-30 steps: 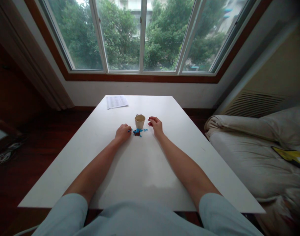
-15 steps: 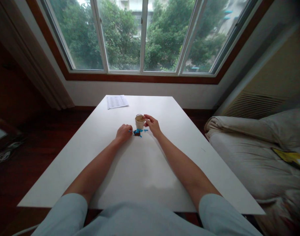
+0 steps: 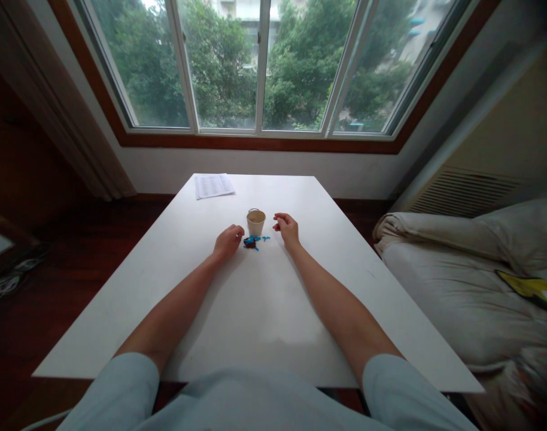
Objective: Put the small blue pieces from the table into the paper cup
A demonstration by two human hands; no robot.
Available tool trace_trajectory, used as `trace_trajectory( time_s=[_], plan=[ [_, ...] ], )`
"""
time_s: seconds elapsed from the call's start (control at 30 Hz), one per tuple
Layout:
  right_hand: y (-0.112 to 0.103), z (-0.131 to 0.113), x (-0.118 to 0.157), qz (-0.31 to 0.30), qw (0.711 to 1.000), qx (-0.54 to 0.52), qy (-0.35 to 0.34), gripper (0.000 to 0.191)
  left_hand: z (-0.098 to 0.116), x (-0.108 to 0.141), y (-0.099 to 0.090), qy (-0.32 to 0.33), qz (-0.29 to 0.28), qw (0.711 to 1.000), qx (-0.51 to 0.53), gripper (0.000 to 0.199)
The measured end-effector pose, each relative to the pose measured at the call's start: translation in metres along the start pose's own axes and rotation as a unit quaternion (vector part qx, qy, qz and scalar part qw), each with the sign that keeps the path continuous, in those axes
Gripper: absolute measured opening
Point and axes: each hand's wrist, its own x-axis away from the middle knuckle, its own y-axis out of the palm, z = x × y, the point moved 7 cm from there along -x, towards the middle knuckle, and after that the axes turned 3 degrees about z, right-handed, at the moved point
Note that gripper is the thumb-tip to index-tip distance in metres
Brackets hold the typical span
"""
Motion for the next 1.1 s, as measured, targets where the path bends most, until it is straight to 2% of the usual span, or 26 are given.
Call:
trace_trajectory(
  time_s=[0.2, 0.47, 0.67, 1.1],
  plan=[
    [-0.009, 0.016, -0.004, 0.019, 0.999, 0.018, 0.022, 0.033, 0.000, -0.002, -0.001, 0.007, 0.044, 0.996, 0.081, 0.018],
    [0.004, 0.015, 0.003, -0.032, 0.997, 0.074, -0.005, 0.030, 0.003, -0.004, 0.004, -0.043, 0.067, 0.974, 0.211, 0.014],
    [0.005, 0.022, 0.002, -0.054, 0.994, 0.100, -0.009, 0.028, 0.000, -0.008, 0.009, -0.075, 0.101, 0.946, 0.300, 0.014],
    [0.008, 0.026, 0.000, -0.062, 0.990, 0.126, -0.018, 0.027, 0.012, -0.005, 0.007, -0.091, 0.090, 0.917, 0.379, 0.022]
  ],
)
